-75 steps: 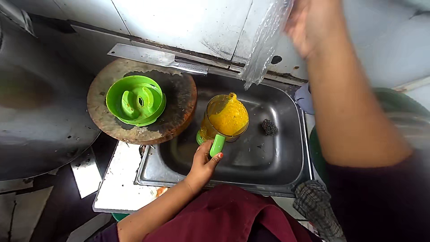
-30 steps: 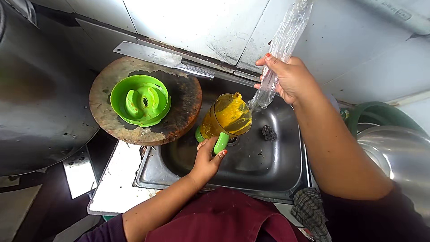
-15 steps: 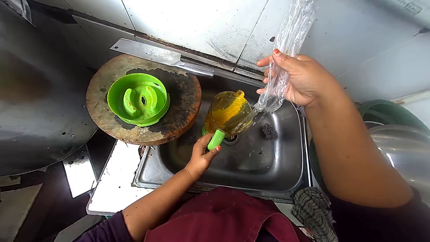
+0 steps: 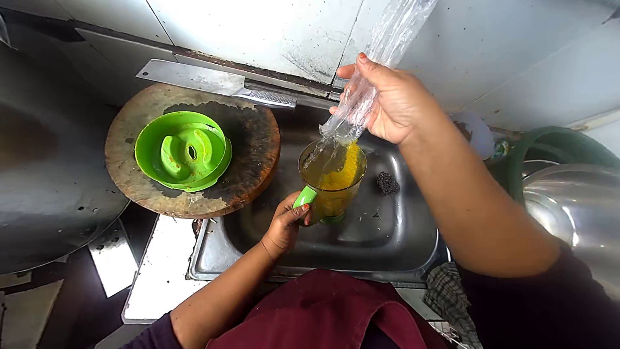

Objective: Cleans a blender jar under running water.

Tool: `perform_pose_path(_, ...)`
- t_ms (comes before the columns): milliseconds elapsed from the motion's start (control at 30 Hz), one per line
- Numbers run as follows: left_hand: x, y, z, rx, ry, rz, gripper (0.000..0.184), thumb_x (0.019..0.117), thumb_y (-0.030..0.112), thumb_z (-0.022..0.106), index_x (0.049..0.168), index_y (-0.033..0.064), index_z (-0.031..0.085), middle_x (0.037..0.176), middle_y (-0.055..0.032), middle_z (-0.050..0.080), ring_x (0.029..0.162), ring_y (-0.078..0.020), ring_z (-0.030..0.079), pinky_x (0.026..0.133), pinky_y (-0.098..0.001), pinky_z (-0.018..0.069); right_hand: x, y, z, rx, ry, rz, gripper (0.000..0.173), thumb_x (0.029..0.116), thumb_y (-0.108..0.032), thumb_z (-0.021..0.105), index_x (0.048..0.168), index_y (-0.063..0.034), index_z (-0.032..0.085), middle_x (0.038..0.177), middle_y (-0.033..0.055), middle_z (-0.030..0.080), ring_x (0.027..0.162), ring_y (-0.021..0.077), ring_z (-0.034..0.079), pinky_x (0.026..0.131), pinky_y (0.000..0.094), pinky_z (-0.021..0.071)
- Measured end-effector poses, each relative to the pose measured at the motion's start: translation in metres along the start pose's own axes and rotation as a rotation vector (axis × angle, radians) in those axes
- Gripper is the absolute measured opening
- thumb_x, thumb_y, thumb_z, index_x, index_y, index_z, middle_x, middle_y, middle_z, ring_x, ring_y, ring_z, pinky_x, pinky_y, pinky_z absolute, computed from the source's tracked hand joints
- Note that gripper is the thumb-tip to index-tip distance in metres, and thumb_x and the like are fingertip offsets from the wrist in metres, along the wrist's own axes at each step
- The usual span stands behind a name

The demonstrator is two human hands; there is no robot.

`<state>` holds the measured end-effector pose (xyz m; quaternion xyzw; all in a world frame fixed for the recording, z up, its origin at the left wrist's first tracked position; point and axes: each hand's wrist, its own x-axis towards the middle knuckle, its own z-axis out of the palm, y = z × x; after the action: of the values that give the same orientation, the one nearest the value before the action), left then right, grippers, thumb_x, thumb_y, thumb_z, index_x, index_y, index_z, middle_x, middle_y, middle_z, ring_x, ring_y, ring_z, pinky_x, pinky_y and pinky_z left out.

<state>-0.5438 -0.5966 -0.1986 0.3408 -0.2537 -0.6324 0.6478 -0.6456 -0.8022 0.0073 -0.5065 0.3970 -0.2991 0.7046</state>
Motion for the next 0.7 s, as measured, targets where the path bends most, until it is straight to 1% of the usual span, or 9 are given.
perform_pose_path(67, -0.002, 0.001, 0.001, -0.024, 0.0, -0.029, 0.012, 0.0914, 0.019, 0.057, 0.095, 0.0128, 0.067, 0.077, 0.0036, 0.063, 0.067, -0.0032, 0.058, 0.066, -0.0198, 0.0487, 0.006, 0.004, -0.004, -0.076, 0.025, -0.022, 0.034, 0.1129, -0.028, 0.043, 0.119, -0.0014, 0.063, 0.089, 0.0063, 0.066, 0.085, 0.0195, 0.071, 0.09, 0.0451, 0.0618)
perform_pose_path(133, -0.006, 0.001, 0.0, -0.029, -0.02, -0.029, 0.011, 0.0915, 0.021, 0.059, 0.094, 0.0135, 0.067, 0.077, 0.004, 0.063, 0.067, -0.0028, 0.058, 0.066, -0.0195, 0.0481, 0.009, 0.007, -0.011, -0.226, 0.057, -0.051, 0.035, 0.1124, -0.029, 0.044, 0.118, -0.0031, 0.066, 0.09, 0.0059, 0.068, 0.085, 0.0178, 0.071, 0.083, 0.0389, 0.0633)
perform_pose_path(200, -0.01, 0.004, 0.0, 0.004, -0.041, -0.021, 0.009, 0.0916, 0.021, 0.061, 0.094, 0.0147, 0.067, 0.08, 0.0051, 0.063, 0.069, -0.0024, 0.057, 0.067, -0.0193, 0.048, 0.009, 0.007, -0.02, -0.374, 0.086, -0.07, 0.032, 0.1117, -0.03, 0.046, 0.115, -0.0067, 0.068, 0.091, 0.0031, 0.069, 0.083, 0.0132, 0.07, 0.077, 0.0308, 0.0617)
perform_pose_path(267, -0.014, 0.008, 0.001, 0.088, -0.046, -0.011, 0.007, 0.0927, 0.021, 0.061, 0.093, 0.0155, 0.066, 0.08, 0.0062, 0.063, 0.07, -0.0026, 0.058, 0.068, -0.0203, 0.0489, 0.008, 0.007, -0.028, -0.459, 0.111, -0.077, 0.03, 0.1112, -0.03, 0.048, 0.113, -0.008, 0.069, 0.091, 0.0019, 0.069, 0.082, 0.0116, 0.07, 0.075, 0.0288, 0.0612)
perform_pose_path(367, -0.018, 0.019, 0.005, 0.265, -0.014, -0.01, 0.008, 0.0928, 0.02, 0.061, 0.094, 0.014, 0.065, 0.083, 0.006, 0.064, 0.073, -0.0035, 0.06, 0.069, -0.0215, 0.0508, 0.005, 0.004, -0.034, -0.537, 0.139, -0.061, 0.029, 0.1111, -0.03, 0.048, 0.112, -0.008, 0.067, 0.09, 0.0014, 0.069, 0.08, 0.0107, 0.07, 0.074, 0.0284, 0.0617)
perform_pose_path(500, -0.021, 0.025, 0.005, 0.384, 0.013, 0.024, 0.011, 0.0929, 0.02, 0.061, 0.098, 0.0109, 0.064, 0.086, 0.0052, 0.063, 0.074, -0.0045, 0.06, 0.07, -0.0228, 0.0514, -0.001, -0.004, -0.032, -0.564, 0.127, -0.01, 0.029, 0.1113, -0.03, 0.048, 0.112, -0.0076, 0.066, 0.089, 0.0022, 0.069, 0.074, 0.0111, 0.071, 0.069, 0.0291, 0.0637)
perform_pose_path(567, -0.021, 0.025, 0.002, 0.435, 0.002, 0.05, 0.013, 0.0936, 0.022, 0.061, 0.099, 0.0103, 0.064, 0.086, 0.0054, 0.063, 0.074, -0.0044, 0.06, 0.069, -0.0231, 0.0514, -0.003, -0.007, -0.032, -0.538, 0.096, 0.016, 0.03, 0.1118, -0.03, 0.046, 0.112, -0.0081, 0.066, 0.09, 0.0028, 0.07, 0.076, 0.0127, 0.072, 0.07, 0.0307, 0.0642)
perform_pose_path(700, -0.021, 0.024, -0.002, 0.489, -0.04, 0.085, 0.017, 0.0933, 0.026, 0.063, 0.1, 0.0105, 0.064, 0.088, 0.0058, 0.062, 0.075, -0.0037, 0.059, 0.069, -0.0227, 0.0512, -0.003, -0.008, -0.032, -0.457, 0.077, 0.044, 0.033, 0.1126, -0.031, 0.043, 0.118, -0.0067, 0.065, 0.094, 0.0046, 0.071, 0.081, 0.0154, 0.074, 0.073, 0.0326, 0.065)
